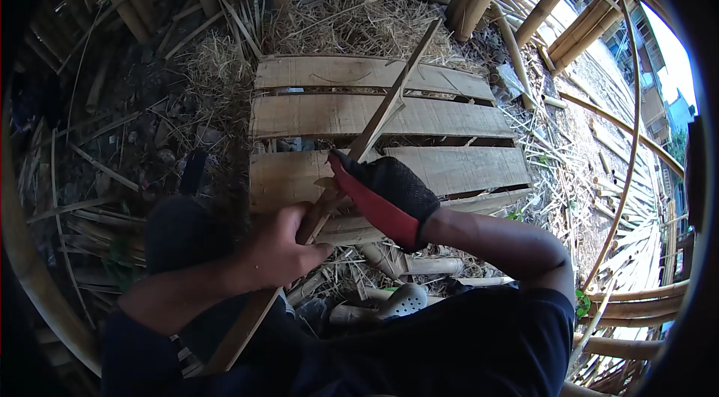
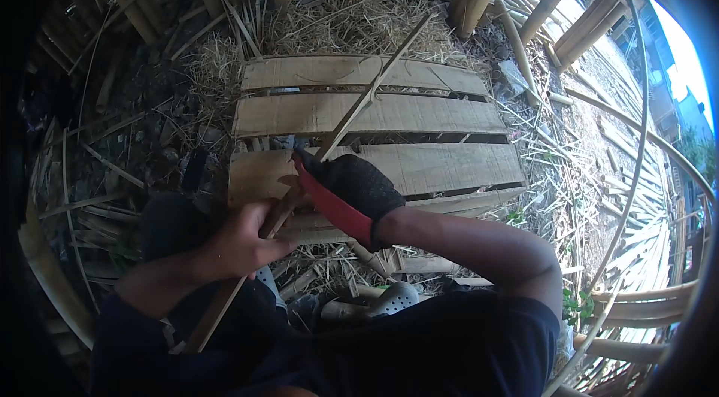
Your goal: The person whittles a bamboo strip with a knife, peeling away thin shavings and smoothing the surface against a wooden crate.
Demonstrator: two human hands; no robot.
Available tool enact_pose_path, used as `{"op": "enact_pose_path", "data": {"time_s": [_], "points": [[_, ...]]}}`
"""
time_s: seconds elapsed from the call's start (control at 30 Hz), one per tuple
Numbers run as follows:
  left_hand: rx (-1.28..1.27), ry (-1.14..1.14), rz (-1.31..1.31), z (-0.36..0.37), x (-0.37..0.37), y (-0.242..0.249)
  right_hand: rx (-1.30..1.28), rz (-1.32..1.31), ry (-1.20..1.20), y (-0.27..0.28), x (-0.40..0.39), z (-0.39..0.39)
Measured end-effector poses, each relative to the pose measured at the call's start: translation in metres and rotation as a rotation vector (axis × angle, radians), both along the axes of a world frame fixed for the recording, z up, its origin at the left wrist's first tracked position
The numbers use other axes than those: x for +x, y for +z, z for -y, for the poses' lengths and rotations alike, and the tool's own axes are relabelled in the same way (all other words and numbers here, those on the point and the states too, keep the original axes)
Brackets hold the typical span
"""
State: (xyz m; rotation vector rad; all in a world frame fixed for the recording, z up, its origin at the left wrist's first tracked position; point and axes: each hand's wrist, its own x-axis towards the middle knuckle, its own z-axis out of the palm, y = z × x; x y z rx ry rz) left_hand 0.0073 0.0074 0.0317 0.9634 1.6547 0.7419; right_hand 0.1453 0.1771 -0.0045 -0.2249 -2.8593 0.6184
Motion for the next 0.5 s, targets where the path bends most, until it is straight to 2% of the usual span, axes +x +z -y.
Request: {"op": "enact_pose_path", "data": {"time_s": [0.13,0.2,0.3,0.4,0.47,0.5], "points": [[-0.035,-0.044,0.163,0.000,-0.005,-0.002,-0.919,0.211,-0.266,0.020,-0.001,0.008],[-0.049,-0.074,0.216,0.000,-0.008,-0.003,-1.302,0.315,-0.446,0.004,-0.005,0.009],[-0.079,-0.110,0.294,0.000,-0.009,0.001,-1.409,0.395,-0.534,0.002,-0.002,0.009],[-0.069,-0.129,0.361,0.002,-0.010,0.007,-1.554,0.423,-0.514,0.006,0.001,0.010],[-0.080,-0.135,0.395,0.003,-0.010,0.007,-1.587,0.221,-0.400,0.029,0.002,0.028],[-0.101,-0.138,0.407,0.004,-0.011,0.006,-1.614,0.222,-0.362,0.031,0.003,0.028]]}}
